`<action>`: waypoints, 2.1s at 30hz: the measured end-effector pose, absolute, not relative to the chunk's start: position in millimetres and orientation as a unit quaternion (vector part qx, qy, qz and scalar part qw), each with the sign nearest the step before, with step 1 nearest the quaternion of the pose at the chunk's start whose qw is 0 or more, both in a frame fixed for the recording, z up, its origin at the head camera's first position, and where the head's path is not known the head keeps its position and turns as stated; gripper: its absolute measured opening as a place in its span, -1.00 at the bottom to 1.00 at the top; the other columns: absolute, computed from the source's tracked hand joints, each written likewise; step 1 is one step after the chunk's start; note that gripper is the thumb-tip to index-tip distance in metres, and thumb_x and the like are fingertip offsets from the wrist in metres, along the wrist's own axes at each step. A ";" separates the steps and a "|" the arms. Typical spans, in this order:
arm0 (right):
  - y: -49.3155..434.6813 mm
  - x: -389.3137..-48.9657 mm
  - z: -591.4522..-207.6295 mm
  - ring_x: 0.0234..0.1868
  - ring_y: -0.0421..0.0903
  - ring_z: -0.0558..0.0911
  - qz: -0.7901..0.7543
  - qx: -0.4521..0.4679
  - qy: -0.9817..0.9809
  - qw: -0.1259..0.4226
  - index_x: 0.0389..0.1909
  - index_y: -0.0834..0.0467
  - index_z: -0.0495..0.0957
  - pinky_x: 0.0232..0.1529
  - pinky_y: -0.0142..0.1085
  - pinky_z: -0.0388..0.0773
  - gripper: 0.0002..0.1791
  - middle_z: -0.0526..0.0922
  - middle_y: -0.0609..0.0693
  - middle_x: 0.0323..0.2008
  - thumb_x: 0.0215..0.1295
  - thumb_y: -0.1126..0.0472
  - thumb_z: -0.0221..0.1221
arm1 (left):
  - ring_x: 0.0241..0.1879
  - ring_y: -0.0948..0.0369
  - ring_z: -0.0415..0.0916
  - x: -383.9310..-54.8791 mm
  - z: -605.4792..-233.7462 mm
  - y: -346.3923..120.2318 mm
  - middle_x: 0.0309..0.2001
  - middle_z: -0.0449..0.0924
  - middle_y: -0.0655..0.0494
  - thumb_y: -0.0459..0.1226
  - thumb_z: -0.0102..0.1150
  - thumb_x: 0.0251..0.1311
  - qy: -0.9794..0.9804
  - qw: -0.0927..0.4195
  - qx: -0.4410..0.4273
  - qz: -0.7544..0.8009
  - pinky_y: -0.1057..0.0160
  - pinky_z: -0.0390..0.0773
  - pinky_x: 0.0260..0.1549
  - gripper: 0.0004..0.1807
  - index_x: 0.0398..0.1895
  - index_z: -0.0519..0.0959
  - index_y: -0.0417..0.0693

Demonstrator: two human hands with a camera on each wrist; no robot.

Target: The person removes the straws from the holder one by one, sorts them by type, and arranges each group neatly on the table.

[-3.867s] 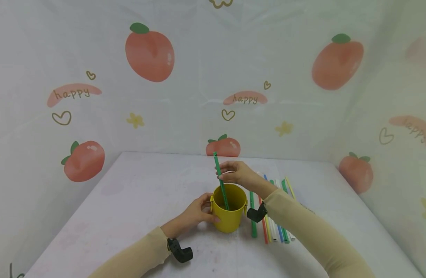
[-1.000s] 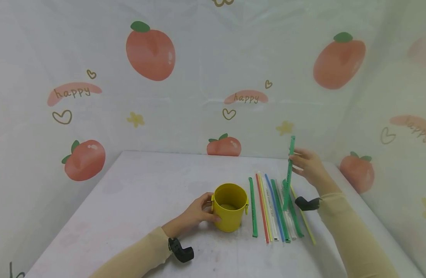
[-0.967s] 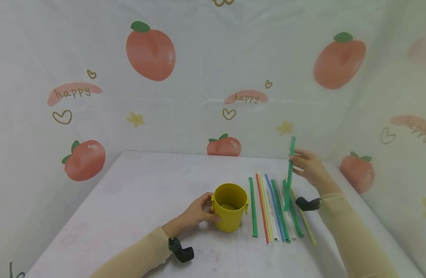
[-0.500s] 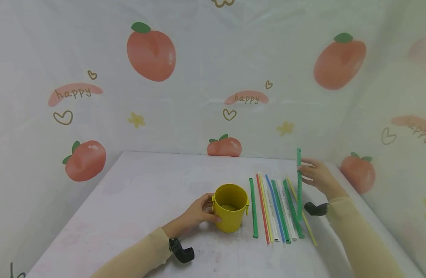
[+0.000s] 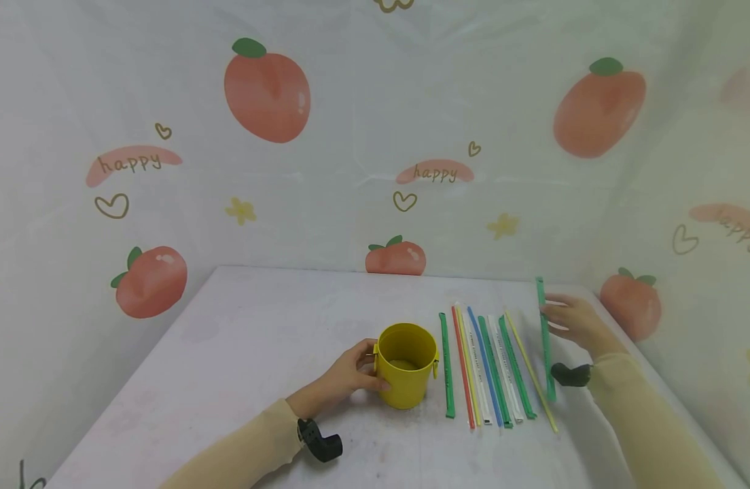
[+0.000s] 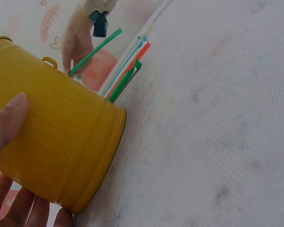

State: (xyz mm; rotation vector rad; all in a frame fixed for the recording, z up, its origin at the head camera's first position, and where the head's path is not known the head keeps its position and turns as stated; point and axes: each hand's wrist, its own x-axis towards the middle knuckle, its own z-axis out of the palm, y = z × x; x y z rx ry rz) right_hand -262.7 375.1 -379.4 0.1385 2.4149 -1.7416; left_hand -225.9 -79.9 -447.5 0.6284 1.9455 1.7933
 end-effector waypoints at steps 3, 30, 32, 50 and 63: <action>379.4 -262.4 -380.5 -0.27 -0.43 0.51 -0.585 0.060 0.803 0.094 0.35 0.45 -0.11 -0.13 -0.37 0.56 -0.22 0.53 -0.24 -0.24 0.31 0.21 0.09 | 0.21 0.07 0.27 -225.7 -447.1 -79.7 0.19 0.33 0.04 -0.31 0.40 -0.09 0.700 0.211 0.221 0.646 0.02 0.24 0.23 -0.27 0.21 0.28 -0.04; 382.3 -255.3 -414.3 -0.04 0.01 0.48 -0.483 0.125 0.856 0.137 0.30 0.39 0.13 0.02 -0.10 0.49 -0.28 0.34 0.33 0.16 0.21 0.19 0.19 | 0.21 0.08 0.27 -225.0 -447.6 -79.8 0.18 0.34 0.06 -0.29 0.41 -0.10 0.710 0.203 0.218 0.638 0.02 0.26 0.21 -0.26 0.21 0.29 -0.02; 380.1 -254.7 -416.7 0.00 0.09 0.44 -0.474 0.116 0.861 0.142 0.30 0.39 0.13 0.05 -0.04 0.46 -0.28 0.29 0.37 0.19 0.21 0.17 0.19 | 0.21 0.07 0.27 -224.8 -447.2 -80.0 0.18 0.33 0.06 -0.29 0.41 -0.10 0.710 0.203 0.219 0.638 0.02 0.26 0.21 -0.26 0.21 0.29 -0.02; 369.7 -257.5 -428.2 -0.24 -0.05 0.50 -0.462 0.115 0.867 0.145 0.23 0.40 0.25 -0.22 -0.24 0.55 -0.33 0.51 0.22 -0.04 0.14 0.22 0.23 | 0.19 0.09 0.28 -225.8 -448.8 -80.3 0.18 0.33 0.05 -0.29 0.41 -0.10 0.705 0.209 0.222 0.640 0.02 0.26 0.22 -0.26 0.21 0.29 -0.02; 364.0 -256.5 -429.0 -0.14 -0.01 0.59 -0.437 0.120 0.879 0.150 0.21 0.40 0.25 -0.04 -0.04 0.52 -0.39 0.49 0.34 0.03 0.19 0.23 0.19 | 0.18 0.09 0.29 -225.3 -447.6 -79.6 0.18 0.33 0.03 -0.31 0.41 -0.10 0.699 0.209 0.218 0.648 0.03 0.26 0.22 -0.26 0.21 0.29 -0.03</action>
